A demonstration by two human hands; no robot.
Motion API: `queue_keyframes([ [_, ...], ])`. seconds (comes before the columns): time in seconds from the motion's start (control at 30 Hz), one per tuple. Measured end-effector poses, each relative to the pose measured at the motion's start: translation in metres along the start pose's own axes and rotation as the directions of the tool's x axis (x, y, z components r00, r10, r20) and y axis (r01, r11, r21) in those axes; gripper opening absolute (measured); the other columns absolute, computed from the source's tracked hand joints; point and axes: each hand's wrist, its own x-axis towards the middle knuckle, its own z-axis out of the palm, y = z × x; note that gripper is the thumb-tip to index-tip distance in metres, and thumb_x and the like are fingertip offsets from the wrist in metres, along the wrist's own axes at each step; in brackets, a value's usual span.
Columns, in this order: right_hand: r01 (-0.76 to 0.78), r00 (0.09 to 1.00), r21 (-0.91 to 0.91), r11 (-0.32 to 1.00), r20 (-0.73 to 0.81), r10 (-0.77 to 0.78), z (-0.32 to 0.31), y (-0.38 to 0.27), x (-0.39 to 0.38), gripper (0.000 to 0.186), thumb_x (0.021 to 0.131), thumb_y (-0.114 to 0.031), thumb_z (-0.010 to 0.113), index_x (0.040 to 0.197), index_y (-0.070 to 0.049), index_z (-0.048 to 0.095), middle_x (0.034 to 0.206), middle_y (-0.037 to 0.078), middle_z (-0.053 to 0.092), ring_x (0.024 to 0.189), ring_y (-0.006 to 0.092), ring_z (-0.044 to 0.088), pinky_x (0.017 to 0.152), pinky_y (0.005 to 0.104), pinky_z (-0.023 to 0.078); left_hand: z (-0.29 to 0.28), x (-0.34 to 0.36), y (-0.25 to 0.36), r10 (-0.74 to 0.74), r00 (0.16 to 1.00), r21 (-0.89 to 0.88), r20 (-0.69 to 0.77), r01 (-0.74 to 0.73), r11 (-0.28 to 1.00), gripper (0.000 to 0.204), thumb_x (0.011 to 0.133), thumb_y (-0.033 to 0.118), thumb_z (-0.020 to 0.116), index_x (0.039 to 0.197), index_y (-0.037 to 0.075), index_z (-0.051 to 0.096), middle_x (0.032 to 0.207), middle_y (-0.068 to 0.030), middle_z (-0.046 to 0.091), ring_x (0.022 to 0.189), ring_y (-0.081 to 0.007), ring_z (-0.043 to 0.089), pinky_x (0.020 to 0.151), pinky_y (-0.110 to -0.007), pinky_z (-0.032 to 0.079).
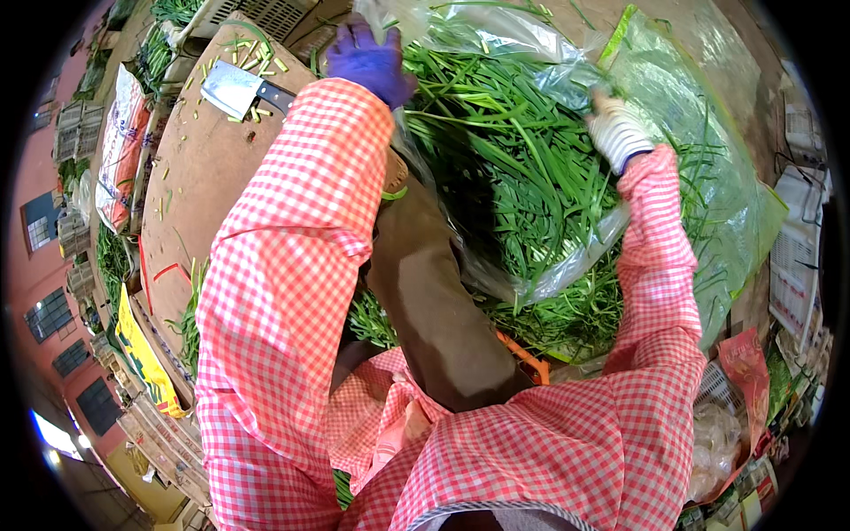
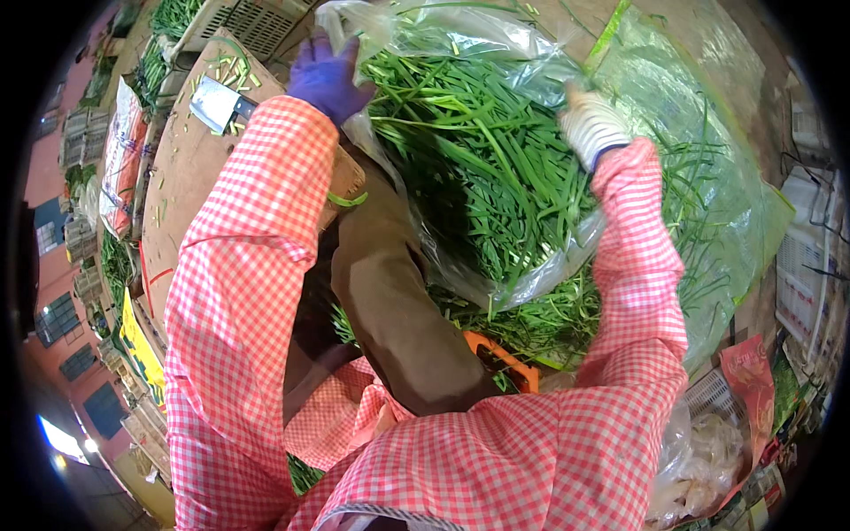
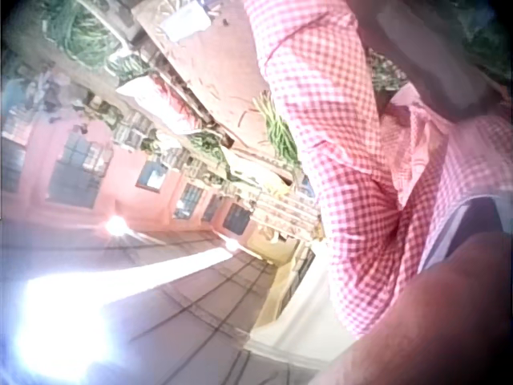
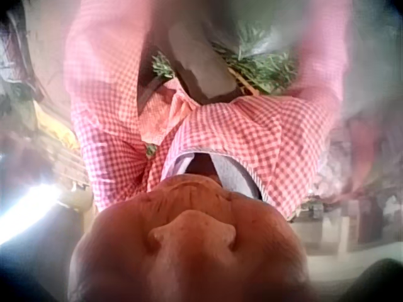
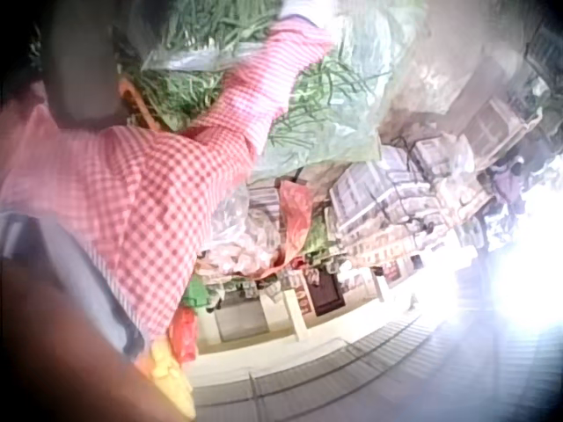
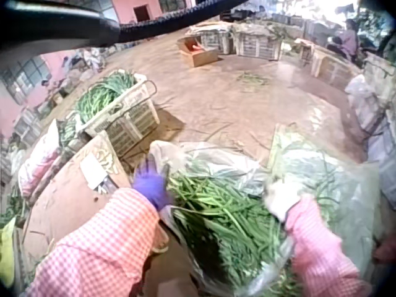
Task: The person sits on the floor and uses a knife to trim the ends of green onions on a cutting board. They gather the trimmed onions into bundles and place them into a white basket.
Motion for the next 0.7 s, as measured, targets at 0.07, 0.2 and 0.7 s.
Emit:
queue_keyframes([
  [0.07,-0.035,0.996,0.032,0.999,-0.08,0.038,-0.024,0.016,0.009,0.05,0.082,-0.021,0.055,0.128,-0.008,0.041,0.109,0.025,0.056,0.1,0.0379,0.055,0.086,0.0419,0.045,0.014,0.017,-0.023,0.011,0.991,-0.033,-0.131,-0.016,0.999,0.078,0.077,0.048,0.056,0.141,0.015,0.025,0.144,-0.0284,0.015,0.132,-0.0461,0.016,0.107,-0.049,0.021],
  [0.2,0.105,0.993,0.105,0.989,-0.064,-0.098,-0.022,-0.004,0.012,0.041,0.083,-0.031,0.054,0.116,-0.006,0.054,0.106,0.022,0.059,0.097,0.0344,0.057,0.084,0.0401,0.046,0.014,0.016,-0.046,0.031,0.99,-0.057,-0.139,-0.039,0.998,0.081,0.076,0.048,0.058,0.14,0.011,0.026,0.141,-0.0303,0.02,0.131,-0.0474,0.017,0.106,-0.048,0.023],
  [0.7,0.31,0.934,0.137,0.941,0.141,-0.328,0.053,-0.157,0.0,0.109,0.055,-0.041,0.082,0.139,-0.006,0.021,0.137,0.033,0.026,0.127,0.0435,0.031,0.105,0.0396,0.031,-0.005,-0.016,-0.05,0.084,0.925,-0.265,-0.37,-0.191,0.945,0.071,0.073,0.033,0.066,0.133,0.01,0.036,0.136,-0.0319,0.026,0.126,-0.0461,0.029,0.1,-0.05,0.032],
])
